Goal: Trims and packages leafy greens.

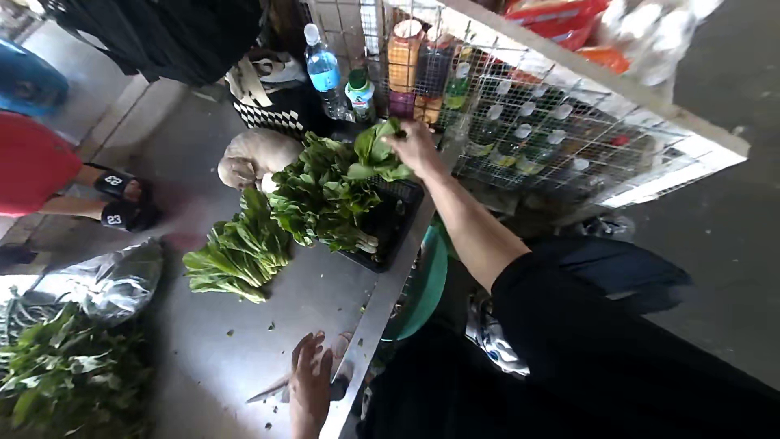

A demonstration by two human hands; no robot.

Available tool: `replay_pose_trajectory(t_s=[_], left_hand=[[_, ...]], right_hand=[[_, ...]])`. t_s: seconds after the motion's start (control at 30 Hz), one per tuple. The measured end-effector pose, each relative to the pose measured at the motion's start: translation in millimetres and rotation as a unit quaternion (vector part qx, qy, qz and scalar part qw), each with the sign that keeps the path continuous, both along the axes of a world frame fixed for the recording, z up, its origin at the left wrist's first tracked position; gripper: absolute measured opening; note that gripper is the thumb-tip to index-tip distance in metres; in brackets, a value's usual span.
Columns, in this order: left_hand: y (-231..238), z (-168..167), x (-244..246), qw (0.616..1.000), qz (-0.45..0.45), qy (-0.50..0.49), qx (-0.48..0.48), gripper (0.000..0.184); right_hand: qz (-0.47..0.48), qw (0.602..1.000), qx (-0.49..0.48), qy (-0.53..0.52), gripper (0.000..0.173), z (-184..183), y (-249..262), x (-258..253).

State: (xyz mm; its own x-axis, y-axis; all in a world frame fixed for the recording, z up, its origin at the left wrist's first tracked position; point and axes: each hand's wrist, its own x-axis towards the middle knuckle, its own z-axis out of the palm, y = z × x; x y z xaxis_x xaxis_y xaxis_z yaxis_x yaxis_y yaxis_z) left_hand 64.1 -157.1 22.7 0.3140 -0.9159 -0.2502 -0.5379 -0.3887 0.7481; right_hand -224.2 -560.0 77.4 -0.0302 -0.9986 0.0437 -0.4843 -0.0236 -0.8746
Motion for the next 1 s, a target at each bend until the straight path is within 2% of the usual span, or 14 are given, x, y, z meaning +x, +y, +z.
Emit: replay_pose_trajectory(t_s=[0.13, 0.23, 0.3, 0.37, 0.47, 0.57, 0.63, 0.67, 0.73, 0.8, 0.9, 1.0], left_hand=[[-1, -3, -3, 1.0, 0.008, 0.02, -0.01, 0.043], [-6, 7, -4, 0.999, 0.031, 0.034, -0.02, 0.049], [-13, 23, -1, 0.995, 0.047, 0.059, -0.059, 0.059], [-22, 38, 4, 0.985, 0.044, 0.114, -0.119, 0.07], [-32, 59, 12, 0.945, 0.037, 0.289, -0.147, 0.069], [-22, 54, 25, 0.869, 0.038, 0.476, -0.133, 0.05], [-4, 42, 31, 0.808, 0.122, 0.561, -0.132, 0.034], [9, 34, 37, 0.767, 0.173, 0.602, -0.136, 0.033], [40, 18, 51, 0.673, 0.217, 0.685, -0.175, 0.038], [77, 3, 65, 0.582, 0.217, 0.752, -0.221, 0.049], [123, -18, 81, 0.503, 0.177, 0.803, -0.268, 0.049], [158, -40, 94, 0.455, 0.18, 0.813, -0.315, 0.053]], right_hand=[[0.037, 0.991, -0.041, -0.119, 0.028, 65, 10, -32], [0.083, 0.981, 0.005, -0.173, 0.023, 96, 39, -39], [0.129, 0.97, 0.073, -0.191, 0.021, 101, 52, -28], [0.221, 0.939, 0.121, -0.236, 0.016, 92, 66, -5], [0.354, 0.87, 0.194, -0.283, 0.019, 73, 100, 59], [0.369, 0.839, 0.274, -0.291, 0.021, 43, 146, 146], [0.356, 0.855, 0.281, -0.253, 0.032, 20, 170, 187], [0.339, 0.869, 0.271, -0.239, 0.04, 4, 175, 199], [0.301, 0.894, 0.241, -0.228, 0.047, -17, 191, 214], [0.298, 0.896, 0.251, -0.213, 0.042, -29, 222, 220], [0.362, 0.87, 0.289, -0.167, 0.031, -45, 283, 229], [0.403, 0.824, 0.359, -0.175, 0.03, -61, 347, 252]])
